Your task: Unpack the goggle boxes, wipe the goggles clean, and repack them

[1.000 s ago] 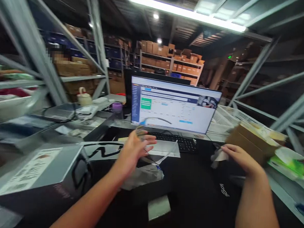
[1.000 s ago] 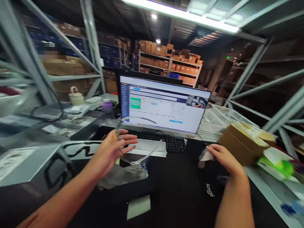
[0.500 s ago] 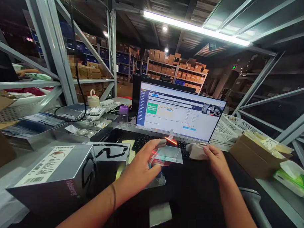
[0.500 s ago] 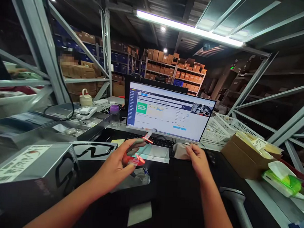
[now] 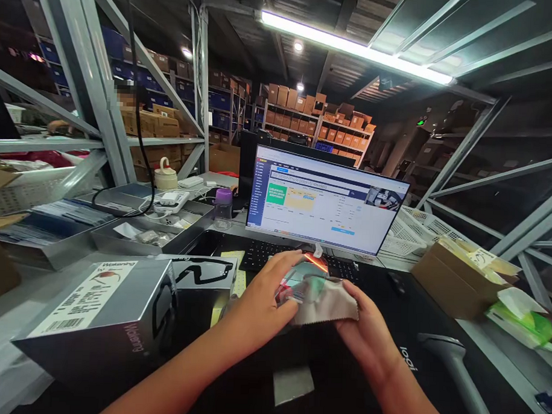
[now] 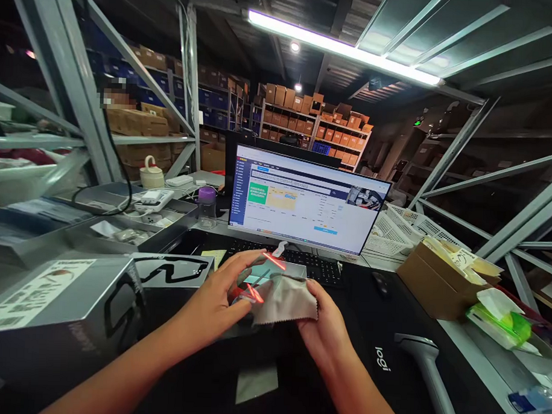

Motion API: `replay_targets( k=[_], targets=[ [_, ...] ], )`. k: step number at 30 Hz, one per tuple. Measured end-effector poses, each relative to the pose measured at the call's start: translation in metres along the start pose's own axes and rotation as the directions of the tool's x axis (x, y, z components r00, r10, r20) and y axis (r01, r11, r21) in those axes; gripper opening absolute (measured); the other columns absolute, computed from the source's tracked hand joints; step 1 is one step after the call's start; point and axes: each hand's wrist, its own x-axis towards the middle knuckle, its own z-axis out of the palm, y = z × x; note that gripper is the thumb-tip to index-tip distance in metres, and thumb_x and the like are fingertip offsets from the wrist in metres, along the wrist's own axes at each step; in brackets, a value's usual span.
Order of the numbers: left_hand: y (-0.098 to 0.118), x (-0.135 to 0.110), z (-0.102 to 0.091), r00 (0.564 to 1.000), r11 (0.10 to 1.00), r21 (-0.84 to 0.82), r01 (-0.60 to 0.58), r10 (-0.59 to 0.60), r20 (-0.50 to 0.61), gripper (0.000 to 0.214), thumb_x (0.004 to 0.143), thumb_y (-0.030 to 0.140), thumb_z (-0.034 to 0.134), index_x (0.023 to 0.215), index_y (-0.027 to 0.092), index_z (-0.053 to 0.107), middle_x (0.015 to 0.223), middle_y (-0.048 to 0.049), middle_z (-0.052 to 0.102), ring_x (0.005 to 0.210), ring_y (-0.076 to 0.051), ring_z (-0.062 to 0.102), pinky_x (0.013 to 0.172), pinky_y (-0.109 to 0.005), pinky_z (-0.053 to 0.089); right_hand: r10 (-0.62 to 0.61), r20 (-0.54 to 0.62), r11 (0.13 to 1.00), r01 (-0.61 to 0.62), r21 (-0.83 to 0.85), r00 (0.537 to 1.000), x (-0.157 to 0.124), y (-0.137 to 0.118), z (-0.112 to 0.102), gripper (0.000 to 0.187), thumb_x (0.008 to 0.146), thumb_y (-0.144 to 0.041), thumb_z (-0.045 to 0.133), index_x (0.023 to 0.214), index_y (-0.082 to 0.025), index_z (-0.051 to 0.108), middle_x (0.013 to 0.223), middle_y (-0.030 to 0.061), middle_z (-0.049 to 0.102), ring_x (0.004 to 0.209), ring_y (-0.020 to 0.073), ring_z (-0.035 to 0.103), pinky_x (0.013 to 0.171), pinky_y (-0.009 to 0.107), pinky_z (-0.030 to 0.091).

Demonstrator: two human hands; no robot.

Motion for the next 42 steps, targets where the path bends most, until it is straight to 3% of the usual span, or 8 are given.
replay_targets(
  k=[4,8,11,13,16,25,34,42],
  targets=[
    [-0.003,0.002,0.002,0.999,0.998,0.029,-0.048,0.048,-0.012,0.074,0.073,0.002,0.048,0.141,0.031,0.047,0.149,-0.0024,0.046,0.137,-0.022,0.045,0.111,-0.039,0.045,-0.201,0.192,0.978,0.209,-0.024,0.961,-0.018,0.002,0.009,0.021,0.077,-0.039,0.077,0.084,-0.019,0.077,0.081,0.0038,0.071,0.071,0.0173,0.060,0.067,0.027,0.051],
    [-0.002,0.004,0.001,0.999,0.998,-0.034,-0.047,0.047,-0.012,0.068,0.076,0.006,0.051,0.139,0.030,0.048,0.141,-0.0030,0.053,0.130,-0.023,0.052,0.114,-0.042,0.042,-0.221,0.633,0.847,0.468,-0.253,0.742,-0.031,0.001,0.021,0.040,0.090,-0.051,0.059,0.069,-0.019,0.072,0.072,0.0059,0.065,0.069,0.0203,0.057,0.071,0.033,0.048],
    [0.000,0.002,0.000,1.000,0.998,-0.070,0.006,-0.006,-0.010,0.060,0.085,0.016,0.056,0.140,0.034,0.045,0.140,-0.0022,0.054,0.128,-0.023,0.054,0.111,-0.041,0.045,-0.293,0.688,0.698,0.641,-0.321,0.664,-0.028,0.001,0.030,0.029,0.094,-0.043,0.057,0.082,-0.020,0.071,0.082,0.0050,0.066,0.077,0.0202,0.059,0.077,0.033,0.047],
    [0.000,-0.002,0.003,0.999,1.000,-0.030,-0.010,0.009,-0.043,0.057,0.089,0.024,0.058,0.143,0.035,0.042,0.145,-0.0030,0.050,0.132,-0.023,0.050,0.113,-0.042,0.043,-0.420,0.596,0.646,0.687,-0.333,0.684,-0.023,0.007,0.037,0.009,0.087,-0.031,0.067,0.086,-0.022,0.067,0.080,0.0014,0.065,0.072,0.0165,0.057,0.070,0.028,0.046],
    [-0.005,-0.006,0.011,0.988,0.990,0.073,-0.117,0.124,-0.090,0.055,0.090,0.024,0.057,0.143,0.032,0.042,0.152,-0.0061,0.043,0.139,-0.025,0.045,0.114,-0.042,0.043,-0.603,0.356,0.612,0.700,-0.367,0.714,-0.017,0.021,0.044,0.025,0.073,-0.019,0.076,0.067,-0.021,0.051,0.063,-0.0041,0.054,0.057,0.0111,0.046,0.055,0.022,0.038],
    [-0.004,-0.003,0.020,0.984,0.980,0.107,-0.167,0.160,0.073,0.056,0.090,0.013,0.052,0.143,0.029,0.044,0.155,-0.0085,0.040,0.142,-0.025,0.042,0.117,-0.046,0.040,-0.442,0.158,0.885,0.458,-0.084,0.883,0.001,-0.004,0.036,0.053,0.062,-0.023,0.082,0.056,-0.021,0.029,0.054,-0.0081,0.037,0.053,0.0074,0.028,0.050,0.019,0.028],
    [-0.004,-0.007,0.015,0.987,0.982,0.129,-0.136,0.145,-0.065,0.071,0.083,0.003,0.053,0.143,0.039,0.041,0.157,-0.0043,0.034,0.144,-0.026,0.039,0.104,-0.040,0.053,-0.606,0.216,0.639,0.630,-0.440,0.766,-0.021,0.034,0.041,0.044,0.070,-0.019,0.070,0.049,-0.022,0.031,0.049,-0.0065,0.037,0.049,0.0080,0.030,0.048,0.022,0.027],
    [0.001,-0.006,0.013,0.973,0.966,0.190,-0.175,0.140,0.183,0.069,0.085,0.004,0.047,0.146,0.036,0.038,0.164,-0.0039,0.025,0.148,-0.026,0.032,0.116,-0.046,0.042,-0.274,0.154,0.959,0.281,-0.027,0.949,-0.006,-0.013,0.032,0.059,0.053,-0.025,0.088,0.055,-0.021,0.029,0.052,-0.0082,0.039,0.051,0.0073,0.030,0.049,0.019,0.028]
  ],
)
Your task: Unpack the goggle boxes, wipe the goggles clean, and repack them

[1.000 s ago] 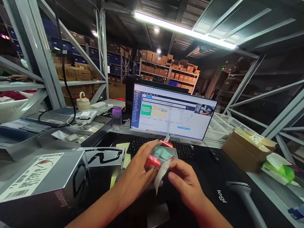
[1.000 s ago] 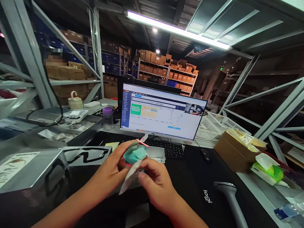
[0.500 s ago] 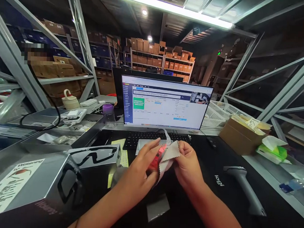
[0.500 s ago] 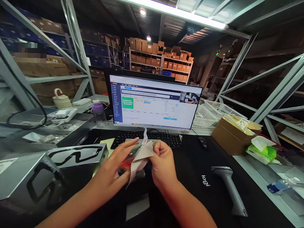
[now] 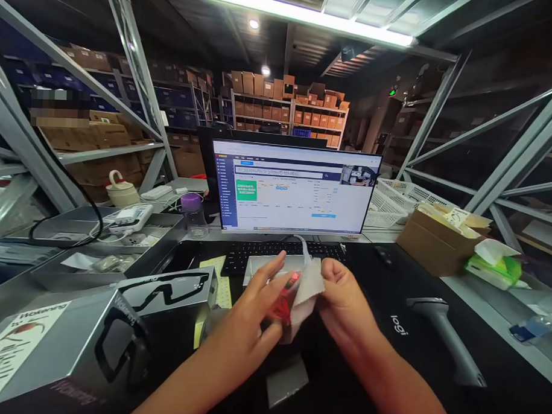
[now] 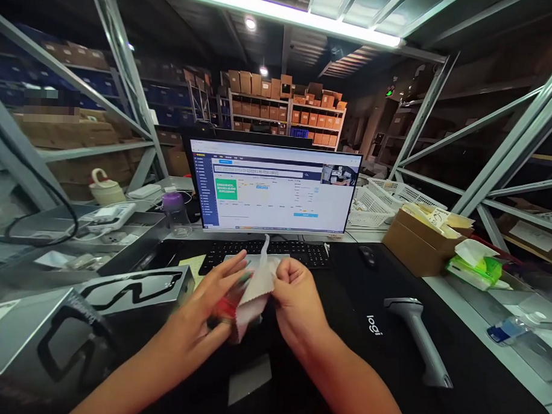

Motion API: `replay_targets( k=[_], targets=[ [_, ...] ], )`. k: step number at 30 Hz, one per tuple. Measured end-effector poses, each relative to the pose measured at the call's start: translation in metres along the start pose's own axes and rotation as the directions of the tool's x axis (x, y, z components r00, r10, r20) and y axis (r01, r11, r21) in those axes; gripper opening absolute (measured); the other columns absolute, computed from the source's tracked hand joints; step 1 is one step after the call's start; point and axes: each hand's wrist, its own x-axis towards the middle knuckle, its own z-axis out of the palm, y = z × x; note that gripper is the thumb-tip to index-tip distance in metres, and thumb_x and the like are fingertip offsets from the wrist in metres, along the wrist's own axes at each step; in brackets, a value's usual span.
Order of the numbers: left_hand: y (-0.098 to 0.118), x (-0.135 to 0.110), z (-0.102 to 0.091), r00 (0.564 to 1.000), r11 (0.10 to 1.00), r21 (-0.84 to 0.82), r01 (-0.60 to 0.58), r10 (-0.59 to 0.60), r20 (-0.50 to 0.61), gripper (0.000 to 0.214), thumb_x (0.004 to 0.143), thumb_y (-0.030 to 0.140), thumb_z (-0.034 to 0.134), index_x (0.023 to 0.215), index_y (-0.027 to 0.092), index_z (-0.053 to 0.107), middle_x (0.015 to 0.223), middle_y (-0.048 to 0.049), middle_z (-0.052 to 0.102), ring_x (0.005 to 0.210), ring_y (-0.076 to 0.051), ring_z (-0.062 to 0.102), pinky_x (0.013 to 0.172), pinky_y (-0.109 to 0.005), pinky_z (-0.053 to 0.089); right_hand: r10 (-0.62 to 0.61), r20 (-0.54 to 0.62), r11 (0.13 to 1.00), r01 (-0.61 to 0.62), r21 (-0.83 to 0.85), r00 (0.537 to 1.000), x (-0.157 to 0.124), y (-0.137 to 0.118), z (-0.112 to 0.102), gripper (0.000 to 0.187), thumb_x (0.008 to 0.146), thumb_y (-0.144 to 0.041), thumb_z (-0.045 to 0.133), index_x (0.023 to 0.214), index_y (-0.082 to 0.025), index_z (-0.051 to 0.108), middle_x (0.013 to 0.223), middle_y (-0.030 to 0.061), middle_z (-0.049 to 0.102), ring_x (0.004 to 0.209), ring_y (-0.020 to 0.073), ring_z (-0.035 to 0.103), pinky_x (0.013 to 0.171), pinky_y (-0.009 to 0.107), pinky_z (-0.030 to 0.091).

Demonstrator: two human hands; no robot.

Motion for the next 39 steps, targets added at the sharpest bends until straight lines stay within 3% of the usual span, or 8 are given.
replay_targets(
  k=[5,9,13,19,24,29,35,39],
  targets=[
    [0.001,-0.001,0.006,0.995,0.999,-0.025,0.023,-0.026,-0.094,0.073,0.085,0.002,0.046,0.147,0.039,0.037,0.164,-0.0029,0.025,0.144,-0.025,0.040,0.109,-0.040,0.049,-0.223,-0.096,0.965,0.206,-0.160,0.970,-0.007,0.012,0.004,0.048,0.062,-0.019,0.077,0.054,-0.021,0.031,0.053,-0.0078,0.038,0.051,0.0075,0.028,0.048,0.019,0.028],
    [-0.003,-0.003,0.004,0.977,0.998,-0.052,0.035,-0.045,-0.209,0.073,0.084,0.006,0.056,0.146,0.039,0.038,0.162,-0.0053,0.028,0.147,-0.029,0.034,0.103,-0.040,0.054,-0.434,0.018,0.791,0.391,-0.470,0.901,-0.025,0.039,0.012,0.039,0.067,-0.014,0.066,0.049,-0.022,0.032,0.047,-0.0068,0.037,0.047,0.0080,0.029,0.046,0.021,0.026],
    [-0.005,-0.004,-0.002,0.982,0.995,-0.079,0.060,-0.073,-0.172,0.071,0.085,0.011,0.058,0.147,0.039,0.038,0.163,-0.0061,0.026,0.148,-0.032,0.032,0.104,-0.045,0.054,-0.298,0.052,0.858,0.291,-0.423,0.953,-0.023,0.034,0.012,0.044,0.065,-0.022,0.075,0.049,-0.021,0.034,0.048,-0.0062,0.039,0.049,0.0085,0.032,0.048,0.021,0.029],
    [0.003,-0.002,0.000,1.000,1.000,0.007,-0.016,0.016,-0.019,0.075,0.084,0.003,0.047,0.149,0.039,0.035,0.165,-0.0040,0.023,0.149,-0.028,0.031,0.118,-0.050,0.037,-0.004,-0.030,1.000,0.005,0.026,1.000,0.003,-0.005,0.001,0.056,0.048,-0.023,0.085,0.054,-0.022,0.029,0.050,-0.0087,0.039,0.050,0.0067,0.029,0.047,0.019,0.028],
    [0.003,-0.003,0.005,0.990,0.999,-0.014,0.048,-0.049,-0.130,0.076,0.080,-0.001,0.045,0.146,0.037,0.040,0.162,-0.0047,0.028,0.147,-0.028,0.034,0.114,-0.048,0.043,-0.297,-0.133,0.921,0.247,-0.302,0.946,-0.010,0.013,0.004,0.042,0.060,-0.018,0.072,0.052,-0.023,0.030,0.050,-0.0078,0.036,0.050,0.0079,0.027,0.046,0.020,0.027],
    [-0.004,-0.003,0.001,0.969,0.997,-0.057,0.061,-0.073,-0.235,0.069,0.086,0.010,0.056,0.146,0.040,0.039,0.162,-0.0041,0.027,0.147,-0.027,0.035,0.113,-0.046,0.044,-0.540,0.053,0.669,0.466,-0.579,0.840,-0.026,0.041,0.010,0.042,0.067,-0.019,0.068,0.044,-0.021,0.033,0.042,-0.0064,0.037,0.044,0.0084,0.030,0.044,0.022,0.026],
    [-0.001,-0.002,0.001,0.961,0.990,-0.052,0.132,-0.141,-0.237,0.063,0.088,0.019,0.064,0.143,0.041,0.042,0.159,-0.0038,0.031,0.146,-0.028,0.037,0.104,-0.038,0.052,-0.440,-0.021,0.767,0.364,-0.529,0.898,-0.026,0.041,0.011,0.037,0.063,-0.018,0.065,0.045,-0.022,0.033,0.042,-0.0061,0.038,0.043,0.0088,0.032,0.042,0.021,0.027],
    [0.004,-0.004,0.000,0.958,0.989,-0.047,0.143,-0.150,-0.245,0.058,0.090,0.029,0.064,0.142,0.043,0.043,0.159,-0.0027,0.032,0.145,-0.029,0.038,0.104,-0.039,0.052,-0.489,-0.031,0.741,0.396,-0.543,0.872,-0.029,0.038,0.010,0.033,0.060,-0.016,0.061,0.044,-0.022,0.033,0.040,-0.0062,0.038,0.041,0.0085,0.032,0.040,0.021,0.025]
  ],
)
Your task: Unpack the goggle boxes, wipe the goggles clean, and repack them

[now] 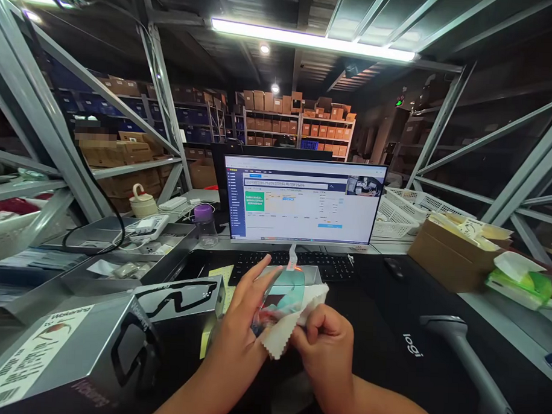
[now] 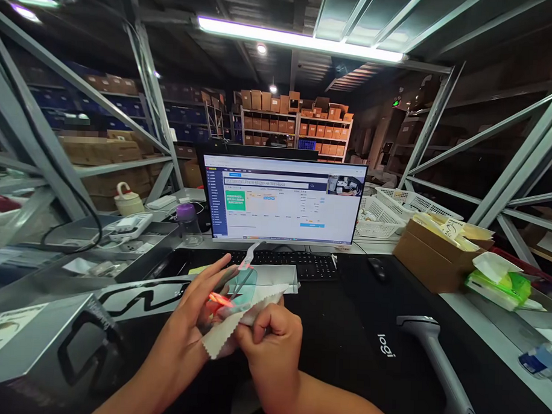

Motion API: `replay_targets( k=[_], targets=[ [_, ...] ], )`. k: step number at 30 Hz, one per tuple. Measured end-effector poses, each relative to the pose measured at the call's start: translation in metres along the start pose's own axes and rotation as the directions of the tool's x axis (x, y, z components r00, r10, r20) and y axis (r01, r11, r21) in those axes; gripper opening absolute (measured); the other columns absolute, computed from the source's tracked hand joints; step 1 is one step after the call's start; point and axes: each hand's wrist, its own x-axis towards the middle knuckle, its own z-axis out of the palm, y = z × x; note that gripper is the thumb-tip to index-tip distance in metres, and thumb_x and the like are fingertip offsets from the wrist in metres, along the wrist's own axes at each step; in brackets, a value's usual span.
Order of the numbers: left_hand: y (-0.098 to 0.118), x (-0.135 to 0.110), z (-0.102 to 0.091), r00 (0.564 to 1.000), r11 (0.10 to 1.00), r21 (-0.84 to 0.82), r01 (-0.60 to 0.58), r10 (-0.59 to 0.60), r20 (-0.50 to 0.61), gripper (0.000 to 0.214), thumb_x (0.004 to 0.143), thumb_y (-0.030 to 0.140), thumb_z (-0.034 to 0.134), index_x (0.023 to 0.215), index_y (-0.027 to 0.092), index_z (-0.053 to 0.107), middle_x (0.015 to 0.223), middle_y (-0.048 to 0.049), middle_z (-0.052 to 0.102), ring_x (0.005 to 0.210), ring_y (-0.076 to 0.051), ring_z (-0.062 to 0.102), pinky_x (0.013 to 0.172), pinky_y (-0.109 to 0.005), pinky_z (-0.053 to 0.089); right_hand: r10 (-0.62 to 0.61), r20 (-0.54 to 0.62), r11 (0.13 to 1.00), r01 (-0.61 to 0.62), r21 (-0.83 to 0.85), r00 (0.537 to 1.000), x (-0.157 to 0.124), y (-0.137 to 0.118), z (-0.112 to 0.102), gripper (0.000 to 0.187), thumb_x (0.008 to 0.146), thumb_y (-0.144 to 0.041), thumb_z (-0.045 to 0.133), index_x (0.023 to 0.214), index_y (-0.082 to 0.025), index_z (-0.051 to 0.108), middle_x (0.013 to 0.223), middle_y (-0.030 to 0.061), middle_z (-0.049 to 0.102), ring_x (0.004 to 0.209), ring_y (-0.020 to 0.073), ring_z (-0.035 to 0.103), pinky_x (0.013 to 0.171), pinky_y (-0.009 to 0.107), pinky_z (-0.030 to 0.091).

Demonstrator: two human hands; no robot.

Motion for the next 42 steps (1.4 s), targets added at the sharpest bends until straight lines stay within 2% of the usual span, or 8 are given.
replay_targets(
  k=[7,11,17,24,28,33,38,42],
  targets=[
    [0.001,-0.001,-0.001,1.000,1.000,-0.025,-0.017,0.017,-0.004,0.056,0.093,0.023,0.057,0.144,0.040,0.042,0.160,-0.0037,0.032,0.147,-0.028,0.035,0.109,-0.038,0.048,-0.091,-0.052,0.996,0.090,-0.023,0.994,-0.004,0.001,-0.003,0.037,0.063,-0.012,0.065,0.044,-0.020,0.035,0.041,-0.0071,0.038,0.043,0.0074,0.031,0.047,0.022,0.027],
    [0.002,0.000,-0.008,0.989,0.992,-0.002,-0.129,0.128,0.074,0.067,0.089,0.010,0.052,0.146,0.041,0.039,0.162,-0.0022,0.028,0.147,-0.026,0.035,0.110,-0.039,0.048,0.184,0.075,0.959,-0.195,0.203,0.980,0.006,-0.005,-0.007,0.040,0.058,-0.014,0.071,0.048,-0.021,0.033,0.046,-0.0068,0.039,0.047,0.0074,0.031,0.046,0.020,0.027],
    [0.006,-0.001,-0.008,0.948,0.976,-0.035,-0.215,0.217,0.231,0.075,0.082,0.000,0.044,0.146,0.040,0.040,0.164,-0.0017,0.026,0.144,-0.026,0.041,0.112,-0.042,0.047,0.433,0.250,0.669,-0.495,0.555,0.866,0.040,-0.021,-0.022,0.058,0.047,-0.015,0.086,0.055,-0.021,0.029,0.052,-0.0071,0.046,0.051,0.0074,0.037,0.050,0.019,0.035],
    [-0.002,-0.003,0.000,0.981,0.983,-0.033,-0.179,0.181,0.075,0.068,0.089,0.011,0.054,0.149,0.039,0.035,0.164,-0.0064,0.021,0.146,-0.030,0.037,0.110,-0.046,0.049,0.129,0.043,0.974,-0.134,0.182,0.991,-0.001,0.001,-0.001,0.040,0.059,-0.013,0.073,0.047,-0.020,0.035,0.046,-0.0062,0.041,0.047,0.0071,0.033,0.046,0.019,0.028],
    [-0.003,0.000,-0.003,0.977,0.982,-0.034,-0.184,0.187,0.103,0.063,0.093,0.019,0.056,0.149,0.037,0.034,0.164,-0.0077,0.023,0.147,-0.030,0.035,0.109,-0.045,0.050,0.164,0.163,0.955,-0.198,0.220,0.973,0.001,-0.002,0.000,0.045,0.062,-0.022,0.077,0.049,-0.021,0.034,0.046,-0.0062,0.040,0.047,0.0074,0.031,0.046,0.019,0.027],
    [0.000,0.000,-0.001,0.958,0.977,0.025,-0.213,0.203,0.203,0.073,0.086,0.002,0.046,0.149,0.038,0.035,0.166,-0.0033,0.018,0.147,-0.027,0.035,0.115,-0.046,0.042,0.373,0.221,0.733,-0.433,0.525,0.901,0.038,-0.015,-0.014,0.059,0.053,-0.028,0.086,0.055,-0.021,0.028,0.054,-0.0069,0.041,0.053,0.0081,0.033,0.051,0.019,0.034],
    [-0.005,-0.002,0.003,0.981,0.991,-0.011,-0.134,0.134,0.142,0.075,0.085,0.001,0.045,0.148,0.040,0.035,0.166,-0.0014,0.019,0.148,-0.025,0.033,0.109,-0.040,0.049,0.194,-0.024,0.946,-0.181,0.270,0.981,0.012,0.002,0.000,0.045,0.065,-0.021,0.074,0.052,-0.022,0.030,0.049,-0.0077,0.036,0.049,0.0076,0.028,0.046,0.020,0.028],
    [-0.012,0.001,-0.001,0.989,0.996,-0.028,-0.080,0.083,0.121,0.069,0.089,0.013,0.055,0.149,0.040,0.034,0.166,-0.0033,0.017,0.148,-0.029,0.033,0.109,-0.043,0.049,0.063,0.081,0.992,-0.071,0.101,0.995,-0.006,0.009,0.007,0.040,0.065,-0.016,0.068,0.048,-0.022,0.033,0.045,-0.0068,0.037,0.047,0.0078,0.030,0.046,0.021,0.026]
  ],
)
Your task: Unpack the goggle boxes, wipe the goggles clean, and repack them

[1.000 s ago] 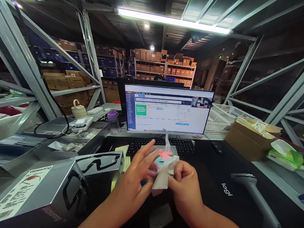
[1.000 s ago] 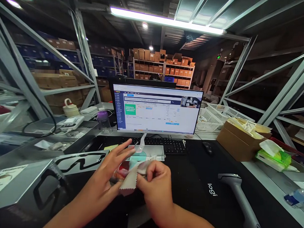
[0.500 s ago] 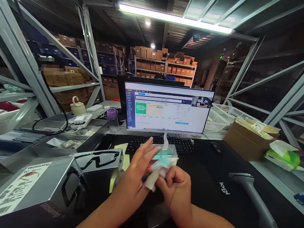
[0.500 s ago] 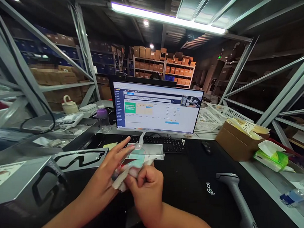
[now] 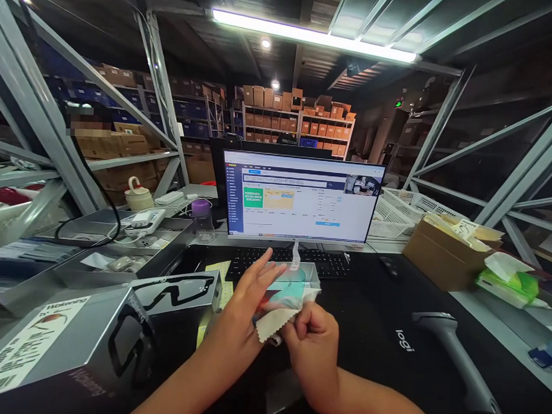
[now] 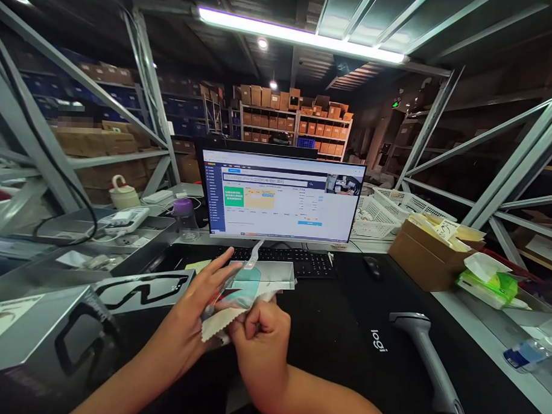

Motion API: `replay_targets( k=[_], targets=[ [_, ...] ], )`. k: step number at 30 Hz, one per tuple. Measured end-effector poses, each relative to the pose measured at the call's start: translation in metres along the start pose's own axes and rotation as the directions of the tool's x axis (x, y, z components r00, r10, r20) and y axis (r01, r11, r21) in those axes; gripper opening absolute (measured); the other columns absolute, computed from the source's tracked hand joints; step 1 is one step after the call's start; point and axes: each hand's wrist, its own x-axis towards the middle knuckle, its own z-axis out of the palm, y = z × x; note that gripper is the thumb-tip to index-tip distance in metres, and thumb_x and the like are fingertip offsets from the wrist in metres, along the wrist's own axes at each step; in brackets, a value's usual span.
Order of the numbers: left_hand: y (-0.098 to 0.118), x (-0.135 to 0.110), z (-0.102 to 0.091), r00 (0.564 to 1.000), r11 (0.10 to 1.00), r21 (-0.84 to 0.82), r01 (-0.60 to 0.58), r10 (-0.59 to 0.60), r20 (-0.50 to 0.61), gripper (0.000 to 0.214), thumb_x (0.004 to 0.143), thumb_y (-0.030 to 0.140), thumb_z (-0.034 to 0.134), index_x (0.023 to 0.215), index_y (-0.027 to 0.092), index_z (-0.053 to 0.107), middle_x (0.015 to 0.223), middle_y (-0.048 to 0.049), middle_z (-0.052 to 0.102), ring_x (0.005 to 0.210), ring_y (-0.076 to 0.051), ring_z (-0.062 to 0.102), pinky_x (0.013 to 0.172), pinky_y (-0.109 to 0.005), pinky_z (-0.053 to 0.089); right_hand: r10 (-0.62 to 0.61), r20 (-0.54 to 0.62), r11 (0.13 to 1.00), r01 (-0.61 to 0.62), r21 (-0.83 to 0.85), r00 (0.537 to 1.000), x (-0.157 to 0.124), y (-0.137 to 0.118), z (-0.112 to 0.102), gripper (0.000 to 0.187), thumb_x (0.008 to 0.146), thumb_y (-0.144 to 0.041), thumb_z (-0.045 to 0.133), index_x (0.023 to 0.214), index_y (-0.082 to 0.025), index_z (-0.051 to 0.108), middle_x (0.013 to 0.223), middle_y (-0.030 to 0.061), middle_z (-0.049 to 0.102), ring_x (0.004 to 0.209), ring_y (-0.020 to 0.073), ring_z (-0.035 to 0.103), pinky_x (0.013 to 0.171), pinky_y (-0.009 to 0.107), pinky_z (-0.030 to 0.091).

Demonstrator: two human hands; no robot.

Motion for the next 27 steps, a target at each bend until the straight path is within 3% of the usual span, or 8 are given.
replay_targets(
  k=[3,6,10,13,17,19,22,27],
  targets=[
    [0.003,0.002,-0.006,0.997,1.000,0.026,0.014,-0.016,0.080,0.067,0.089,0.013,0.052,0.149,0.037,0.036,0.166,-0.0035,0.020,0.148,-0.028,0.033,0.111,-0.044,0.047,0.184,0.099,0.962,-0.200,0.185,0.978,0.015,-0.010,-0.008,0.043,0.062,-0.019,0.076,0.051,-0.022,0.034,0.049,-0.0066,0.040,0.050,0.0084,0.032,0.048,0.021,0.028],
    [0.009,0.004,-0.011,0.978,0.996,0.078,-0.040,0.023,0.208,0.075,0.081,0.004,0.048,0.149,0.035,0.038,0.165,-0.0025,0.025,0.149,-0.025,0.032,0.117,-0.047,0.039,0.341,0.147,0.812,-0.369,0.453,0.929,0.036,-0.021,-0.017,0.053,0.053,-0.019,0.084,0.054,-0.021,0.030,0.052,-0.0076,0.042,0.052,0.0079,0.031,0.051,0.020,0.030],
    [0.007,0.006,-0.010,0.987,0.990,0.118,-0.072,0.054,0.151,0.073,0.079,0.005,0.046,0.146,0.033,0.044,0.163,-0.0022,0.029,0.144,-0.024,0.041,0.115,-0.044,0.043,0.340,0.120,0.782,-0.351,0.515,0.933,0.050,-0.019,-0.020,0.057,0.050,-0.013,0.084,0.054,-0.020,0.027,0.053,-0.0085,0.038,0.054,0.0076,0.028,0.053,0.019,0.030],
    [0.000,0.010,-0.011,0.996,0.982,0.185,-0.050,0.061,-0.059,0.054,0.083,0.011,0.049,0.135,0.027,0.057,0.153,-0.0049,0.047,0.136,-0.023,0.051,0.113,-0.044,0.045,0.265,0.173,0.871,-0.313,0.379,0.949,0.057,-0.016,-0.031,0.050,0.056,-0.014,0.078,0.055,-0.021,0.028,0.054,-0.0082,0.035,0.055,0.0083,0.025,0.052,0.020,0.026],
    [-0.002,0.015,-0.025,0.979,0.983,0.183,0.007,0.031,-0.202,0.043,0.084,0.018,0.052,0.124,0.023,0.066,0.129,-0.0053,0.068,0.120,-0.023,0.064,0.107,-0.042,0.051,0.167,0.398,0.985,-0.138,-0.100,0.902,0.074,-0.028,-0.077,0.033,0.060,-0.011,0.063,0.053,-0.022,0.032,0.052,-0.0071,0.032,0.052,0.0089,0.025,0.048,0.023,0.020],
    [0.000,0.016,-0.032,0.985,0.988,0.146,0.058,-0.032,-0.171,0.043,0.082,0.018,0.054,0.122,0.025,0.068,0.122,-0.0033,0.072,0.114,-0.022,0.067,0.101,-0.039,0.055,0.056,0.330,0.965,0.034,-0.260,0.942,0.082,-0.039,-0.107,0.029,0.059,-0.010,0.057,0.052,-0.023,0.032,0.051,-0.0064,0.032,0.052,0.0096,0.026,0.048,0.024,0.019],
    [0.004,0.016,-0.038,0.988,0.991,0.108,0.085,-0.070,-0.140,0.042,0.080,0.017,0.056,0.119,0.025,0.070,0.119,-0.0019,0.073,0.110,-0.022,0.069,0.097,-0.036,0.057,-0.075,0.178,0.914,0.140,-0.382,0.981,0.086,-0.054,-0.141,0.027,0.061,-0.009,0.055,0.054,-0.023,0.033,0.052,-0.0058,0.033,0.052,0.0108,0.027,0.048,0.025,0.020],
    [0.006,0.015,-0.037,0.994,0.994,0.097,0.042,-0.032,-0.101,0.043,0.080,0.015,0.055,0.119,0.025,0.070,0.119,-0.0008,0.073,0.110,-0.021,0.069,0.098,-0.034,0.056,-0.211,0.049,0.864,0.210,-0.457,0.976,0.077,-0.069,-0.154,0.031,0.070,-0.009,0.059,0.058,-0.024,0.034,0.055,-0.0058,0.033,0.053,0.0114,0.025,0.048,0.027,0.018]
  ],
)
